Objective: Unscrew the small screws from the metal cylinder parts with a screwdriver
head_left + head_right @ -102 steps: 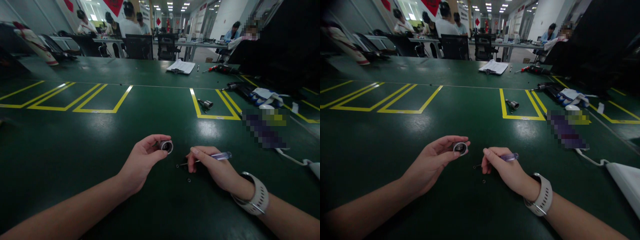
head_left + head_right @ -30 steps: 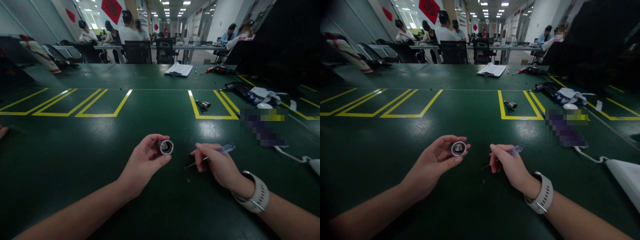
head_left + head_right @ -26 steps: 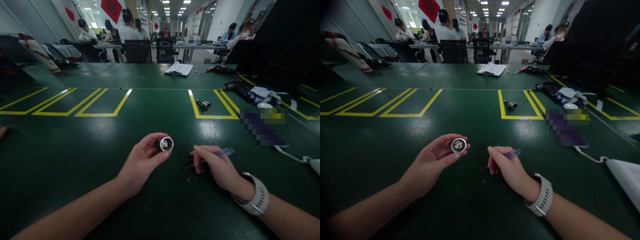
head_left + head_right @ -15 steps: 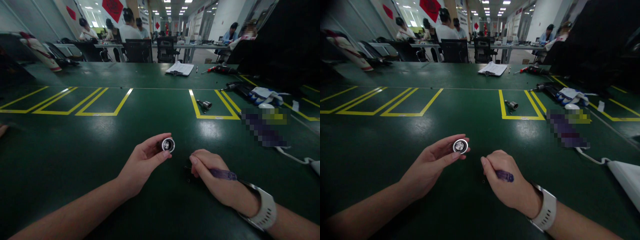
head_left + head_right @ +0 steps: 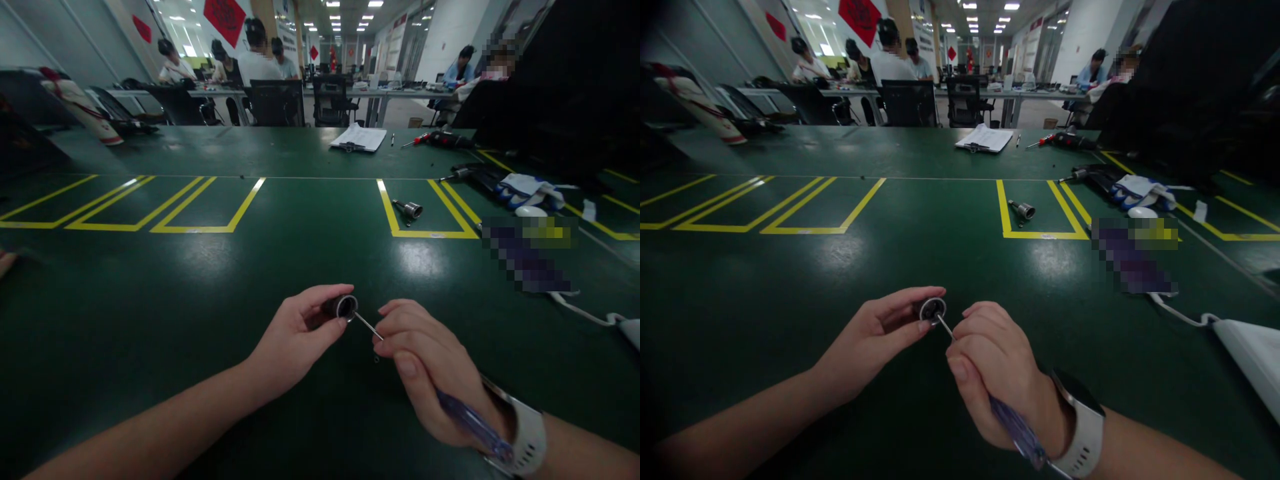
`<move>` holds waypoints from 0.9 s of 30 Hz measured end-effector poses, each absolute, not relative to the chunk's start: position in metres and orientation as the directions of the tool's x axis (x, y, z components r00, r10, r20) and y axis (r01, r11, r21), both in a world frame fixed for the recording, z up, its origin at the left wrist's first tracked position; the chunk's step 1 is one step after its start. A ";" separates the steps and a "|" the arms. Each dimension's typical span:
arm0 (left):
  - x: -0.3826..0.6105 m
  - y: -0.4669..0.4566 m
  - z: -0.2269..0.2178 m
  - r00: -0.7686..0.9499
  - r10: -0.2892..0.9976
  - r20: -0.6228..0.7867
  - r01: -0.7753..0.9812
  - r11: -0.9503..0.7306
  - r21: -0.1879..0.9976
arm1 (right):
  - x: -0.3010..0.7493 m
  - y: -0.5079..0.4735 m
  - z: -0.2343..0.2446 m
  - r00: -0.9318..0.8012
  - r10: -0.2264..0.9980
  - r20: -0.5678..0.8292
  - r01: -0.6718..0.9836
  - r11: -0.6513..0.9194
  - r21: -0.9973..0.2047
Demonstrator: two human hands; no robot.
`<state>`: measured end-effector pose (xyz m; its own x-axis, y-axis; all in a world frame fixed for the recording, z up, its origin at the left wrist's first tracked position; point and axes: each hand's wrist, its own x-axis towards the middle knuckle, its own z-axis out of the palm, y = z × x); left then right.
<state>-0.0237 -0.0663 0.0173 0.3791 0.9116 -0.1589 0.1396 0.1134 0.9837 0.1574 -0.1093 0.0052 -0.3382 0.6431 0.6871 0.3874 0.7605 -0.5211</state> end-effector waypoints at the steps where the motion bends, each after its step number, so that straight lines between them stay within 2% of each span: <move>1: -0.023 -0.067 0.017 0.382 0.911 -0.154 0.148 0.104 0.983 | 0.156 -0.109 0.005 -0.351 0.647 0.677 0.401 0.757 -0.516; 8: -0.019 -0.070 0.014 0.386 0.916 -0.109 0.192 0.036 0.981 | 0.153 -0.106 0.001 -0.361 0.669 0.650 0.458 0.734 -0.502; 15: -0.016 -0.072 0.012 0.329 0.944 -0.006 0.222 -0.071 0.972 | 0.149 -0.109 0.003 -0.373 0.675 0.637 0.455 0.731 -0.508; 21: -0.016 -0.072 0.012 0.303 0.953 0.010 0.219 -0.080 0.973 | 0.147 -0.112 0.008 -0.366 0.644 0.672 0.457 0.753 -0.473; 27: -0.017 -0.071 0.012 0.306 0.952 0.010 0.221 -0.081 0.972 | 0.146 -0.113 0.006 -0.393 0.663 0.637 0.475 0.740 -0.477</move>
